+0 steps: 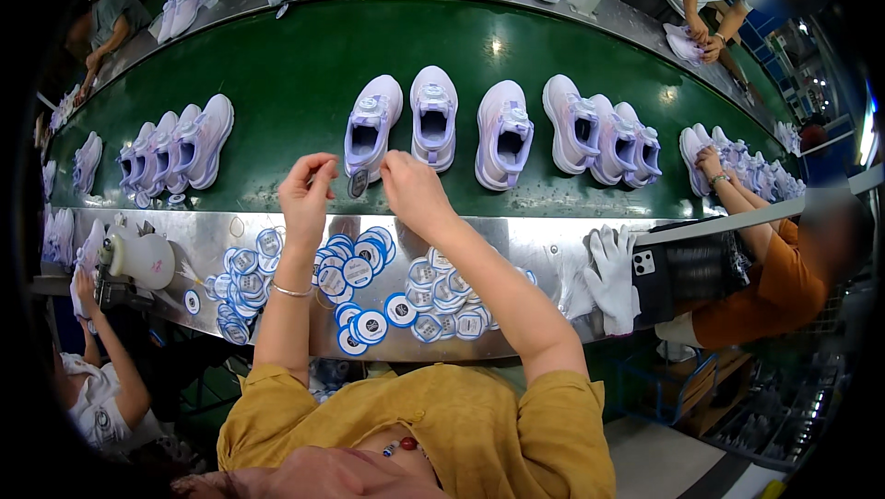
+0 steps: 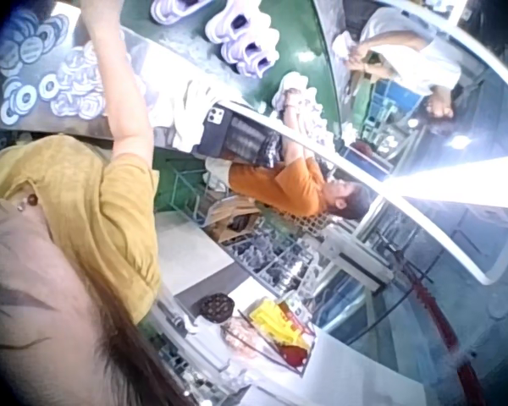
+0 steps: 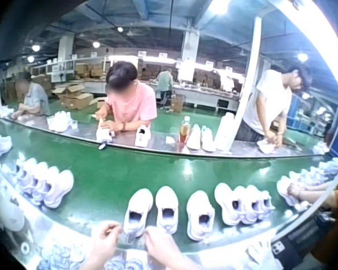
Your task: The person stands at a factory assembly line and repeatedly picks up small circular stickers, peels off the backing, and places them inside the tongue area of light-colored sneakers moving along a green conveyor belt. The person handles the shoes and stickers by hand without using tools.
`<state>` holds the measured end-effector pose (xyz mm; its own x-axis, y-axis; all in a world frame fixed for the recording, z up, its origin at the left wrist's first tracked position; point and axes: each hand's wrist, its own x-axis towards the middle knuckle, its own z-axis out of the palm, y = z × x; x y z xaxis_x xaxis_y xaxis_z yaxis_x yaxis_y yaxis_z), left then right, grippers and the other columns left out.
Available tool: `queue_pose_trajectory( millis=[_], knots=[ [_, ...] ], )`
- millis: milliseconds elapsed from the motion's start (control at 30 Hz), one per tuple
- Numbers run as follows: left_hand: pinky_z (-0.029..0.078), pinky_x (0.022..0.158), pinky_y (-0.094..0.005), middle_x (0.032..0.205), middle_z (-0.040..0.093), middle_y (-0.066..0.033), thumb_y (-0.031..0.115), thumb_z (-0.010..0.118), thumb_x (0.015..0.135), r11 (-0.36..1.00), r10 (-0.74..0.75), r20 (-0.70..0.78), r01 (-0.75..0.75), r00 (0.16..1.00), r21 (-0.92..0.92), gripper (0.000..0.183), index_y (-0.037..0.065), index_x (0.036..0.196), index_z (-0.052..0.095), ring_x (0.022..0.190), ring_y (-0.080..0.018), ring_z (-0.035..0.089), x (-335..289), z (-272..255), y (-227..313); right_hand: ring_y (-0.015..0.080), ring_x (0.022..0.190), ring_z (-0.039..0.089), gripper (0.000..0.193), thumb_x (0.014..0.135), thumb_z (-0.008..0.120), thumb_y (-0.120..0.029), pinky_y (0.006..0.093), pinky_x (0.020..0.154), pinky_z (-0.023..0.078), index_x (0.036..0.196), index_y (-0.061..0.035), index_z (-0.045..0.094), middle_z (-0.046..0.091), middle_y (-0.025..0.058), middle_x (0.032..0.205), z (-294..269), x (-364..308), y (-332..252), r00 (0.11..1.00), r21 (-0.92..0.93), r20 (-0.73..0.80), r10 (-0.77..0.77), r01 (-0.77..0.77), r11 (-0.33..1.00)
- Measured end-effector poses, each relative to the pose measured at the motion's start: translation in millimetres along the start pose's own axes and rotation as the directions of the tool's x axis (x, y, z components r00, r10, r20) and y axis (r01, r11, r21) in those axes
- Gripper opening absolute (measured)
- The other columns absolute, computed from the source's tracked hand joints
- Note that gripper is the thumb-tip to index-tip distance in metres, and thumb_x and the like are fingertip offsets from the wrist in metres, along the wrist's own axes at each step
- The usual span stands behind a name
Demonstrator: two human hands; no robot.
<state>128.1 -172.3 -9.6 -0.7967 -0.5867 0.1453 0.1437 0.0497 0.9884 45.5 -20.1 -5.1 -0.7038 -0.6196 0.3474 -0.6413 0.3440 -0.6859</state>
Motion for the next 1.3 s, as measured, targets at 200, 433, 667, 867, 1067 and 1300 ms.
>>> queue_pose_trajectory(
  millis=[200, 433, 667, 867, 1067, 1300],
  knots=[
    [0.043, 0.057, -0.0188, 0.076, 0.06, -0.0006, 0.005, 0.057, 0.088, 0.99, -0.042, 0.292, 0.0, 0.956, 0.141, 0.007, 0.0, 0.091, 0.061, 0.069, -0.0051, 0.054, 14, 21, -7, 0.0295, 0.07, 0.058, 0.008, 0.083, 0.054, -0.002, 0.0343, 0.061, 0.045, 0.087, 0.0032, 0.059, 0.057, 0.0139, 0.079, -4, 24, -12, 0.98, 0.051, -0.145, -0.139, 0.147, 0.988],
    [0.044, 0.064, -0.0209, 0.076, 0.06, -0.0021, 0.005, 0.057, 0.088, 0.999, -0.051, 0.279, 0.045, 0.959, 0.027, 0.007, -0.002, 0.089, 0.059, 0.071, -0.0072, 0.055, 14, 14, -16, 0.0275, 0.069, 0.061, 0.012, 0.082, 0.056, -0.004, 0.0345, 0.061, 0.047, 0.09, 0.0033, 0.062, 0.059, 0.014, 0.079, -4, 25, 0, 0.987, 0.336, -0.049, 0.155, -0.13, 0.933],
    [0.04, 0.058, -0.0173, 0.079, 0.061, 0.0003, 0.008, 0.058, 0.088, 0.998, -0.035, 0.192, 0.025, 0.981, 0.054, 0.008, 0.0, 0.089, 0.061, 0.067, -0.0039, 0.051, 12, 3, -14, 0.0201, 0.068, 0.06, 0.009, 0.079, 0.061, -0.004, 0.0282, 0.06, 0.045, 0.086, 0.0017, 0.064, 0.059, 0.0112, 0.079, 1, 29, 8, 0.991, 0.261, -0.075, 0.115, -0.092, 0.961],
    [0.039, 0.063, -0.0175, 0.082, 0.06, 0.0001, 0.006, 0.058, 0.087, 0.997, -0.062, 0.187, 0.069, 0.98, -0.031, 0.02, 0.001, 0.106, 0.062, 0.071, -0.0048, 0.05, 15, -11, -10, 0.012, 0.071, 0.056, 0.011, 0.077, 0.064, -0.002, 0.0232, 0.063, 0.042, 0.088, 0.0005, 0.065, 0.059, 0.0031, 0.079, 7, 33, -7, 0.992, 0.555, -0.019, 0.129, -0.096, 0.827],
    [0.042, 0.074, -0.0192, 0.084, 0.059, -0.0007, -0.001, 0.058, 0.084, 0.986, -0.066, 0.246, 0.101, 0.967, -0.135, 0.035, 0.002, 0.119, 0.057, 0.079, -0.0067, 0.053, 16, -14, -6, 0.0085, 0.075, 0.055, 0.019, 0.076, 0.066, -0.002, 0.0218, 0.067, 0.043, 0.094, -0.0016, 0.062, 0.06, 0.0022, 0.082, 16, 38, -8, 0.969, 0.719, 0.145, 0.2, -0.242, 0.651],
    [0.042, 0.077, -0.0236, 0.08, 0.06, -0.0001, 0.001, 0.062, 0.08, 0.99, -0.09, 0.293, 0.118, 0.952, -0.08, 0.046, 0.001, 0.125, 0.051, 0.076, -0.0076, 0.053, 18, -20, 6, 0.0087, 0.071, 0.054, 0.023, 0.071, 0.066, -0.002, 0.023, 0.064, 0.043, 0.094, 0.0011, 0.06, 0.06, 0.0023, 0.076, 11, 49, -13, 0.97, 0.611, 0.226, 0.085, -0.21, 0.763]
  ],
)
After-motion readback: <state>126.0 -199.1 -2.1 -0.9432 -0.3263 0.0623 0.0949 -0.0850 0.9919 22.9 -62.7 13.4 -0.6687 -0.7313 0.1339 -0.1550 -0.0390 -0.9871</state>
